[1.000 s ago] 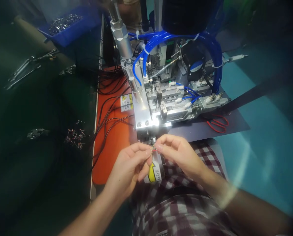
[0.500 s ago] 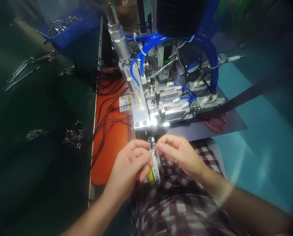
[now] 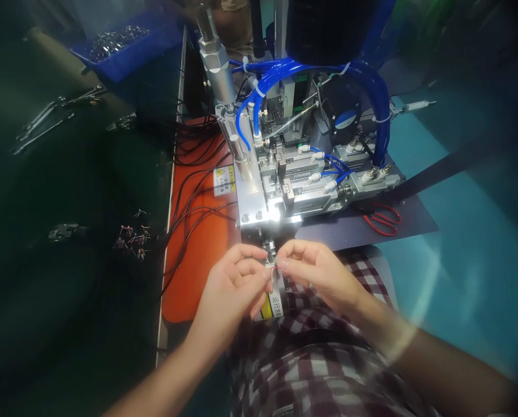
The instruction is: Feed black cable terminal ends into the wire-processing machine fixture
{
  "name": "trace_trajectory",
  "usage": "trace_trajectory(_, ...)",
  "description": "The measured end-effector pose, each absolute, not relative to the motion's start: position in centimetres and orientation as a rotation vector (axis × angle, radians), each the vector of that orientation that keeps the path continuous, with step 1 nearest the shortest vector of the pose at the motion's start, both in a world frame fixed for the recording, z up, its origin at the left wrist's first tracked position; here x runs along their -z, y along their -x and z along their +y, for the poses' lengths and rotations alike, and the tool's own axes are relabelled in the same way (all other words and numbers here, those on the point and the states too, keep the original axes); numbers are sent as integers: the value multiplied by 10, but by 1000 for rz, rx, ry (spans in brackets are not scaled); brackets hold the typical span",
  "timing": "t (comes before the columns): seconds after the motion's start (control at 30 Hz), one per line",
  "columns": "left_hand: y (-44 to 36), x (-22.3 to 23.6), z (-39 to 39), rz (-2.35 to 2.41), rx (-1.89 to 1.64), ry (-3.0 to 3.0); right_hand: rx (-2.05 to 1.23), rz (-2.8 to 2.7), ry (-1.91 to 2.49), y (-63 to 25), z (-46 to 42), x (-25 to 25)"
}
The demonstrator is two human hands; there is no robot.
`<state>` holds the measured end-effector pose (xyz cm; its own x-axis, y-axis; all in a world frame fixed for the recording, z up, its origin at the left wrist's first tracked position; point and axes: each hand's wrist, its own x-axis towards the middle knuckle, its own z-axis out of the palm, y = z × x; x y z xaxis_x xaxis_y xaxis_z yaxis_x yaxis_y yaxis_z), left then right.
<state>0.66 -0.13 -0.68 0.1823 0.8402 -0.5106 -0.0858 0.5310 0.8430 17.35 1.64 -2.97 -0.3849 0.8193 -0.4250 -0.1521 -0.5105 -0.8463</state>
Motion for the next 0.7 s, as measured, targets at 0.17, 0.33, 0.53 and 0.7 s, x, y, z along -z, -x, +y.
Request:
trace_trajectory(0.17, -7, 6, -2, 1235, -747, -807, -2009, -849, 1103, -174, 18, 29)
trace_trajectory(0.33, -8, 6, -2, 1229, -753, -816, -2022, -827, 1108, -173, 18, 27)
trace_trajectory(0.53, -8, 6, -2, 1224, -769, -806, -2053, -817, 1130, -176, 15, 28)
trace_trajectory(0.7, -9, 5, -3, 1245, -767, -814, -2019, -856, 1137, -178, 14, 31)
